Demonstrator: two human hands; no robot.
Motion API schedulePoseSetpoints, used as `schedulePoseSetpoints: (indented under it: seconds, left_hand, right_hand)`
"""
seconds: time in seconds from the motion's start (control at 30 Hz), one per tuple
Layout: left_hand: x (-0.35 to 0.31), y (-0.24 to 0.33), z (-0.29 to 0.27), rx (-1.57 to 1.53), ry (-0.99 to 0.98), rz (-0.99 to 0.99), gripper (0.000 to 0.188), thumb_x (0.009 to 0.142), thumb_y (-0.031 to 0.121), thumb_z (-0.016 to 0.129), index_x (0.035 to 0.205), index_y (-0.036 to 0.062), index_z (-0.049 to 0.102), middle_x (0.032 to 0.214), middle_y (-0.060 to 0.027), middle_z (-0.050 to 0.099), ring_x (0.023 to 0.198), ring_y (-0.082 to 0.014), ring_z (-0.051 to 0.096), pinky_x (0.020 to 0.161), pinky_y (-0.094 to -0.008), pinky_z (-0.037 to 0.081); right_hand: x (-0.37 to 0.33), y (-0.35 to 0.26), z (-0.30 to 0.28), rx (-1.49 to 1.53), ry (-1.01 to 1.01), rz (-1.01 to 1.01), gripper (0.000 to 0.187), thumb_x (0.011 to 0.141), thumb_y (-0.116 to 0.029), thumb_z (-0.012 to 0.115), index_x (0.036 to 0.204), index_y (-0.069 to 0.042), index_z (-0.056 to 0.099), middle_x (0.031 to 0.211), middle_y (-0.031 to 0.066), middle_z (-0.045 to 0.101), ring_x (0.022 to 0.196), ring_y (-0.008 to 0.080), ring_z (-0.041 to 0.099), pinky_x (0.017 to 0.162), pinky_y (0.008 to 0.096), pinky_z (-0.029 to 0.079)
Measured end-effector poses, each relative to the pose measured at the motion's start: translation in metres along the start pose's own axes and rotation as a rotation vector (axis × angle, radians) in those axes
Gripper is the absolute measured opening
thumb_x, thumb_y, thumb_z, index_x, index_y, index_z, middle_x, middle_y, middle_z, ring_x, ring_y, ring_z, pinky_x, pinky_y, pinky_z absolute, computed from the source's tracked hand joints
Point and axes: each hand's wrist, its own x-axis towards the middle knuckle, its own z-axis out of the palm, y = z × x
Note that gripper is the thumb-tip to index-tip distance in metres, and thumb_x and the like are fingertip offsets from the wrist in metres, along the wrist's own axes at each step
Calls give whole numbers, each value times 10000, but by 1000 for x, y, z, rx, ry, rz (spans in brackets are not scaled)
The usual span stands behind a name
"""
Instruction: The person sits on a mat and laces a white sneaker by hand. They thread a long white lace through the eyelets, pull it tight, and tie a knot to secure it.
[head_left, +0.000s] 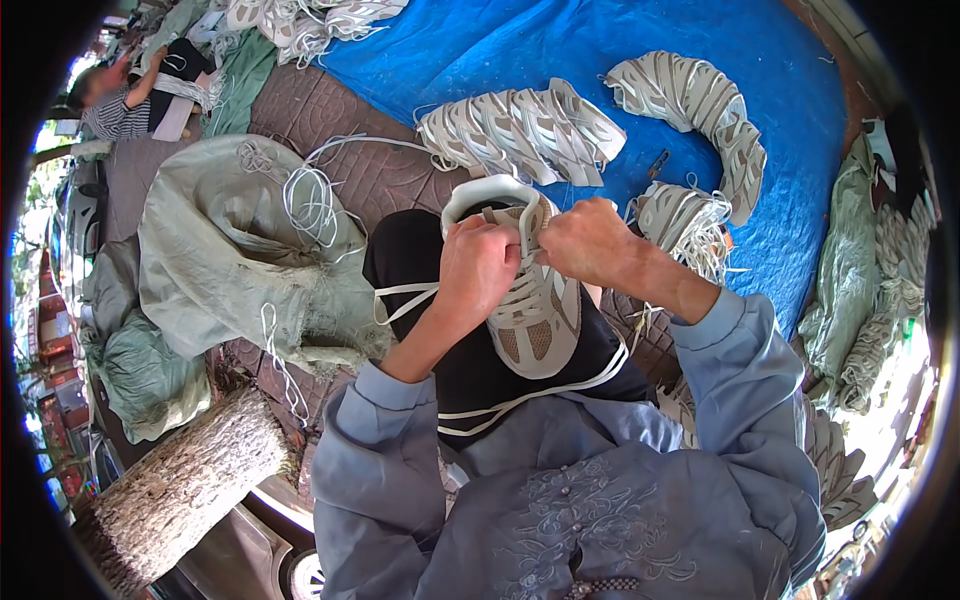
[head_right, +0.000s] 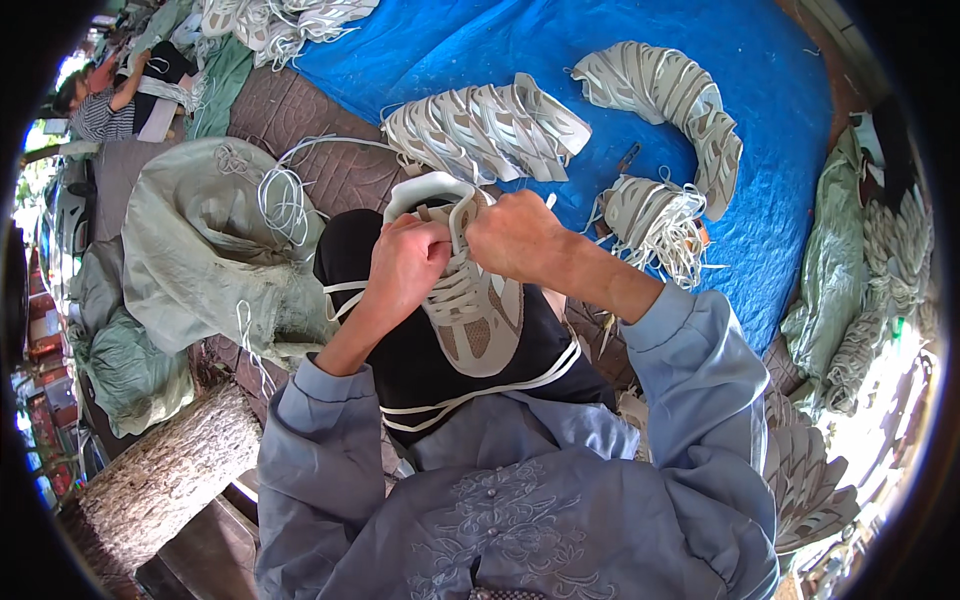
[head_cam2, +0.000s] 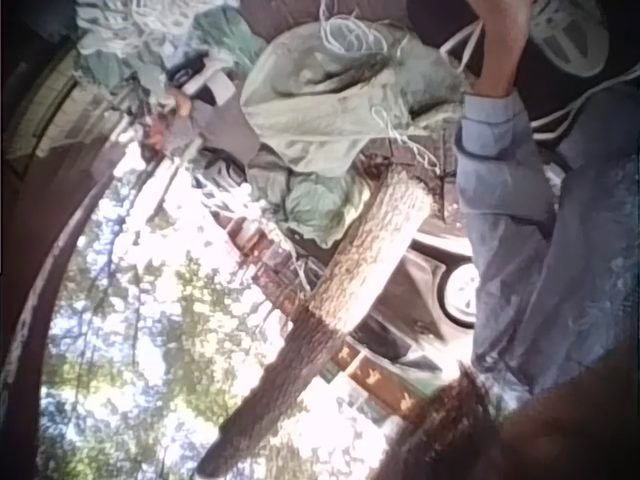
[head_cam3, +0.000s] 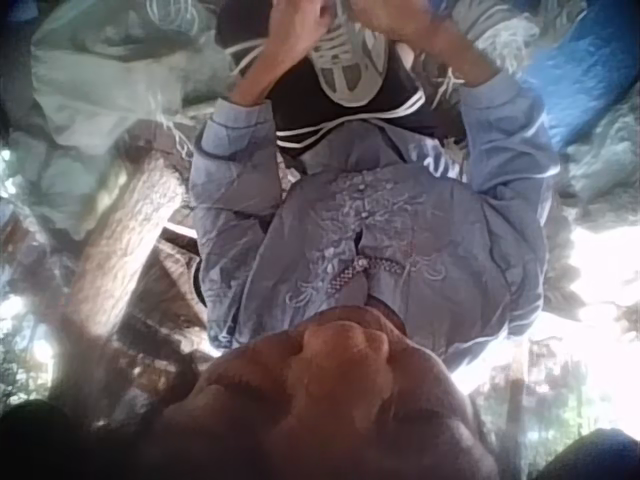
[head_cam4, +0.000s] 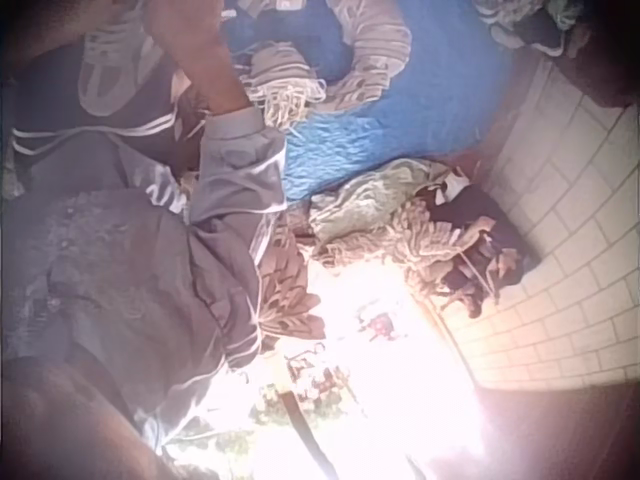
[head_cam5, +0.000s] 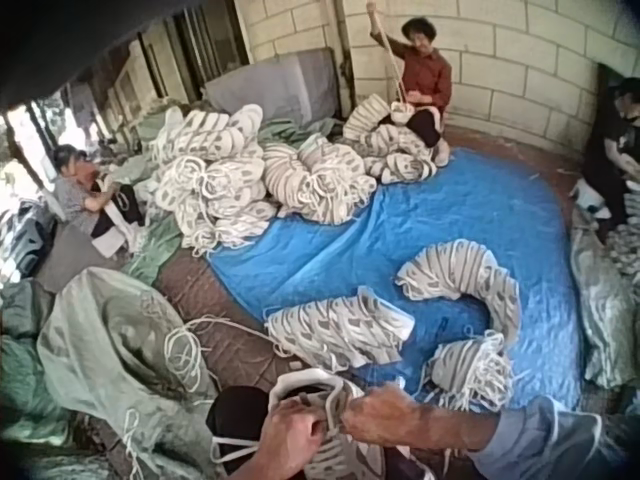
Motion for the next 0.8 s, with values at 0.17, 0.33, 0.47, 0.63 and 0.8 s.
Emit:
schedulePoseSetpoints:
  seconds: [0.17,0.33,0.47,0.63,0.8]
  left_hand:
    - [-1,-1,3,2,25,-3,47,664,42,568,679,62,607,639,-73,587,681,-248,546,667,-357,423]
    - [-2,0,4,-10,42,2,46,663,38,570,681,60,605,637,-71,587,676,-251,551,660,-360,427]
    - [-1,2,2,-13,34,-2,61,665,35,572,698,62,616,640,-73,588,679,-254,557,666,-361,435]
    - [1,5,-2,-63,-43,-25,99,684,45,571,753,63,639,673,-94,591,697,-259,565,663,-353,451]
    - [4,4,-2,-155,-11,-39,71,664,50,551,660,57,621,630,-97,590,668,-272,546,680,-365,445]
  right_hand:
    - [-6,6,13,138,200,-94,253,699,-300,618,603,-69,574,603,73,565,580,256,590,514,369,461]
    - [-8,5,22,145,249,-18,239,688,-278,635,605,-64,571,600,71,560,574,251,587,510,358,466]
    - [-11,-2,20,114,283,24,225,679,-255,644,606,-55,572,592,71,561,560,260,591,493,370,468]
    - [-6,-5,21,114,75,41,225,695,-273,628,645,-54,622,625,93,595,584,262,611,534,376,488]
    - [-3,5,37,284,247,-163,142,656,-258,643,686,-120,660,650,42,604,612,221,608,545,344,484]
